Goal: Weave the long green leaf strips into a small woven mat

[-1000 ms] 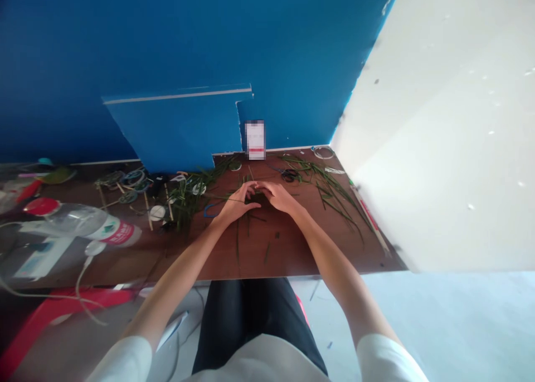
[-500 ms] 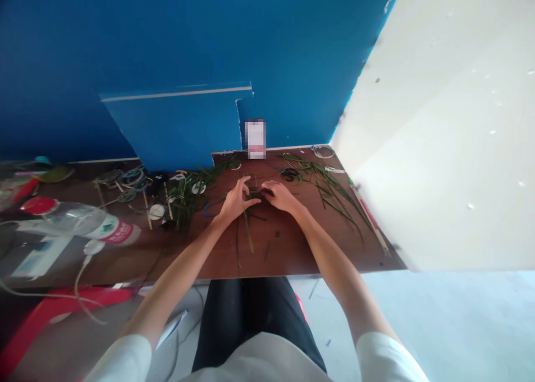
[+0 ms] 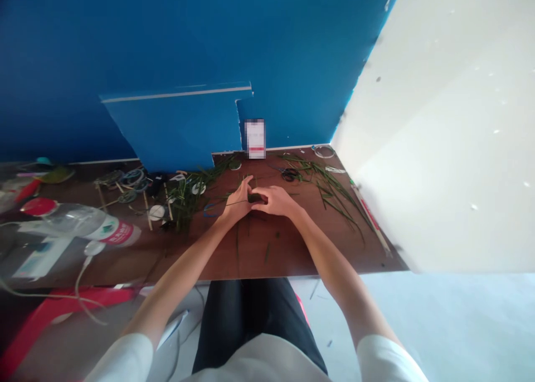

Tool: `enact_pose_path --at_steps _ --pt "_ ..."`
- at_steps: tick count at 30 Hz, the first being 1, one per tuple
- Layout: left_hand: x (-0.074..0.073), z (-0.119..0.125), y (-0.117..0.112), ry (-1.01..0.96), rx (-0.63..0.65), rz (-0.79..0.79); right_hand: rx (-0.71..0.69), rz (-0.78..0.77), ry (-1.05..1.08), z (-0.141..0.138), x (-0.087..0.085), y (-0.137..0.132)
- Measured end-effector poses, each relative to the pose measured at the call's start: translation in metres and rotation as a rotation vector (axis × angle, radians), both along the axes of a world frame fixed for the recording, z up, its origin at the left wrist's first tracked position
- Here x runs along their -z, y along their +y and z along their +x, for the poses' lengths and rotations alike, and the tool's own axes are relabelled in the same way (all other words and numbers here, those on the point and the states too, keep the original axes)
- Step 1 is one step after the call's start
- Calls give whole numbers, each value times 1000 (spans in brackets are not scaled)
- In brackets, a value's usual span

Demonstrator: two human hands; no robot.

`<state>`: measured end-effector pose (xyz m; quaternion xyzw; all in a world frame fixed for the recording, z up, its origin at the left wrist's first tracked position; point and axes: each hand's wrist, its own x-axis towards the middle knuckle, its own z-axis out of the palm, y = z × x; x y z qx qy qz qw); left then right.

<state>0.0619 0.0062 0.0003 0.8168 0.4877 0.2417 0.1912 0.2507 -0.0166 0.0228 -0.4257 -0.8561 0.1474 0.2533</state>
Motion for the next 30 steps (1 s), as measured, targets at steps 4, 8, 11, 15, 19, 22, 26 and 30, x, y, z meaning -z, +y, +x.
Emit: enact_pose_path --at_steps 4,8,11,15,19,22,26,30 --pt "-7 2 -5 121 -13 33 23 122 -92 -12 4 -5" --pt "-6 6 -6 137 -17 49 55 171 10 -11 7 -5" --pt "-3 6 -6 106 -34 22 69 93 181 -2 6 -3" --pt "-3 -5 -4 79 50 36 156 -9 544 11 5 2" --pt "-4 -21 0 86 281 170 311 77 939 20 10 12" --pt "-4 -25 3 96 351 241 578 264 1128 30 14 22" --pt "-5 -22 3 97 389 259 1009 562 1092 54 15 33" --pt "-5 -21 1 106 421 253 1196 734 940 77 8 33"
